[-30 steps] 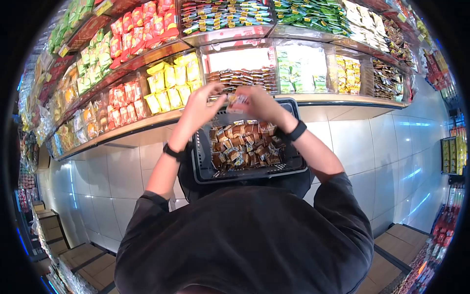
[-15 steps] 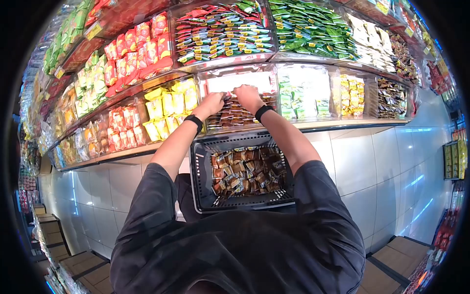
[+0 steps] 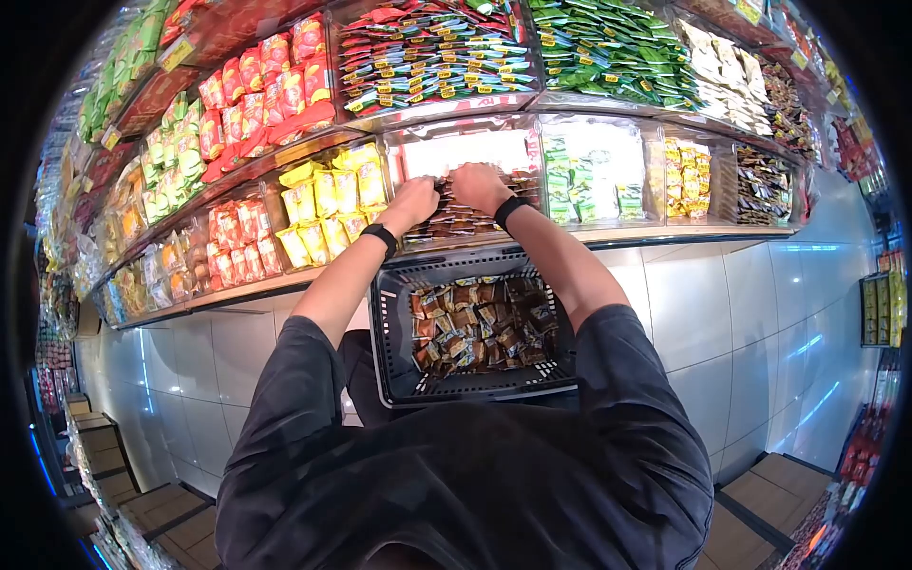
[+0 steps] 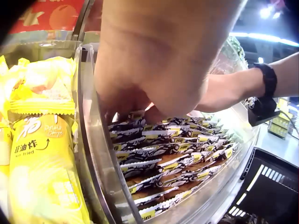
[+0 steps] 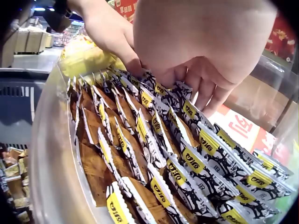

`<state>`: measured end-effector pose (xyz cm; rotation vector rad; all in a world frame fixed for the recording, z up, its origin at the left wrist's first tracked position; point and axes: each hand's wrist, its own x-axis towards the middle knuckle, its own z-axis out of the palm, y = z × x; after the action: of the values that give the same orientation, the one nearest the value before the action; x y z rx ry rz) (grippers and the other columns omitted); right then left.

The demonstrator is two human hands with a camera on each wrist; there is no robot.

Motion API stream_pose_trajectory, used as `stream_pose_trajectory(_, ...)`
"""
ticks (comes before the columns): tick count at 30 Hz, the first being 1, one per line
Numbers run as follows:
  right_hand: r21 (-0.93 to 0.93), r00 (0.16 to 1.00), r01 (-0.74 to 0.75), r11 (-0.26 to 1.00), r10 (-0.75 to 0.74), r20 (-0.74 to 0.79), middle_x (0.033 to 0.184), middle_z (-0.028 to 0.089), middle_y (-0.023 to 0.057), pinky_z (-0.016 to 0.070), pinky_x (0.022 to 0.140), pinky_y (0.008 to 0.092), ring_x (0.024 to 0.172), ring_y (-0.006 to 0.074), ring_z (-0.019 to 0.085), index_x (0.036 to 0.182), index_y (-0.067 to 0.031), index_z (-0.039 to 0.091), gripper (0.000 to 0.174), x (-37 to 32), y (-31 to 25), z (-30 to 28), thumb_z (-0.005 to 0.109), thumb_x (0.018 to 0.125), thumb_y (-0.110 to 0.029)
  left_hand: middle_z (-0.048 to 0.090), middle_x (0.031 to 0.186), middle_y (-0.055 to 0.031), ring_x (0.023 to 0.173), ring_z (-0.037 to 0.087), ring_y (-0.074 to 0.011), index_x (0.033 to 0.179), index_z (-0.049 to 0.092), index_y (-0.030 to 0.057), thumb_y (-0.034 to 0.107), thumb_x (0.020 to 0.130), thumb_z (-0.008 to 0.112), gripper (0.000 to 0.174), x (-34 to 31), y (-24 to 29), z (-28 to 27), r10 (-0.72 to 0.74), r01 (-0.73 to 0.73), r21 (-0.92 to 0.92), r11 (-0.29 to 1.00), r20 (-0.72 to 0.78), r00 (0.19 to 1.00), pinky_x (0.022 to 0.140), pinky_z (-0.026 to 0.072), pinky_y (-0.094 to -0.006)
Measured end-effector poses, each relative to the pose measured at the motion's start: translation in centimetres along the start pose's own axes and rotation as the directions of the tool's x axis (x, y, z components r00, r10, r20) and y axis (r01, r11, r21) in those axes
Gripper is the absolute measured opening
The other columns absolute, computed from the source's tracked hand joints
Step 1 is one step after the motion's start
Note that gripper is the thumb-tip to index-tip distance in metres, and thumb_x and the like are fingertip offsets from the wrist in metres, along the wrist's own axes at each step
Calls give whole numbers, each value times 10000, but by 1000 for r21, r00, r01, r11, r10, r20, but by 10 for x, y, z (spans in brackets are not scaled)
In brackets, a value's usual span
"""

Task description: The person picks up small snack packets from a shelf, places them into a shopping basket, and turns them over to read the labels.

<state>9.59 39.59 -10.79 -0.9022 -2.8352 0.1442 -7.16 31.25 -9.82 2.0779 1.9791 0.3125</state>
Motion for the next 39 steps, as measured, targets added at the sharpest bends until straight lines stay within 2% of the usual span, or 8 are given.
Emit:
stream_pose_trajectory(7, 54, 996, 68, 996, -71, 58, 903, 735, 199, 544, 866, 503, 891, 370, 725, 892, -10, 740, 365, -4, -4, -19, 533, 881, -311, 574, 1343, -266, 1311, 497, -416, 1241, 604, -93, 293, 915, 525, 512, 5, -3, 5, -35, 31, 25, 999, 193, 981, 1114, 391, -502)
stream_pose_trajectory(14, 80, 983, 23, 997, -37, 180, 1187, 677, 231, 508, 897, 525, 1072, 379, 664, 1270, 5, 600, 509, -2, 3, -17, 508, 928, -361, 313, 1551, -332, 1462, 295, -448, 1496, 267, -132, 250, 879, 558, 782, 7, -2, 8, -90, 87, 24, 996, 152, 984, 1218, 268, -486)
stream_pose_trajectory(16, 104, 947, 163, 981, -126, -296, 1175, 673, 247, 521, 894, 510, 1090, 411, 643, 1293, 35, 561, 493, -9, -7, -24, 560, 929, -296, 313, 1504, -388, 1447, 292, -473, 1459, 226, -194, 136, 852, 581, 777, 0, 2, -7, -37, 46, -149, 988, 57, 998, 1218, 279, -450)
stream_pose_trajectory(20, 455, 832, 240, 857, 60, -552, 974, 674, 243, 530, 809, 479, 909, 448, 639, 1096, 48, 632, 257, -72, -51, -89, 619, 863, -60, 513, 1373, -339, 1338, 465, -445, 1368, 449, -148, 48, 885, 507, 524, -64, 14, -37, 61, -169, -314, 934, -326, 944, 1166, 363, -441)
stream_pose_trajectory(25, 639, 999, -48, 767, 49, 16, 851, 650, 245, 519, 757, 485, 825, 437, 646, 1030, 7, 612, 270, -205, -104, -5, 689, 846, -175, 710, 1117, -104, 1056, 684, -192, 1149, 634, -2, -73, 929, 483, 277, -222, 59, -54, -112, -77, -702, 708, -219, 969, 930, 524, -319)
stream_pose_trajectory(27, 514, 954, -219, 829, 72, 290, 1333, 507, 279, 460, 1015, 525, 1189, 472, 520, 1361, -67, 502, 703, -241, -104, 78, 788, 782, -345, 694, 984, -67, 903, 659, -151, 1054, 658, -6, -103, 926, 484, 237, -271, 69, -34, -144, 4, -755, 656, -119, 982, 855, 529, -297)
stream_pose_trajectory(30, 273, 816, -387, 881, 190, 546, 1458, 382, 260, 446, 998, 610, 1293, 476, 441, 1415, -96, 454, 826, -231, -127, 96, 807, 752, -441, 715, 952, -87, 867, 671, -142, 1082, 665, -15, -113, 921, 514, 242, -319, 78, -18, -135, 110, -752, 650, 28, 990, 826, 539, -294)
stream_pose_trajectory(39, 227, 745, -467, 854, 242, 622, 1608, 211, 192, 342, 1071, 719, 1465, 530, 211, 1577, -215, 285, 1190, -188, -155, 176, 882, 593, -515, 727, 976, -159, 927, 727, -248, 1159, 657, 12, -55, 946, 548, 248, -363, 94, -18, -242, 215, -739, 638, 72, 968, 824, 546, -326)
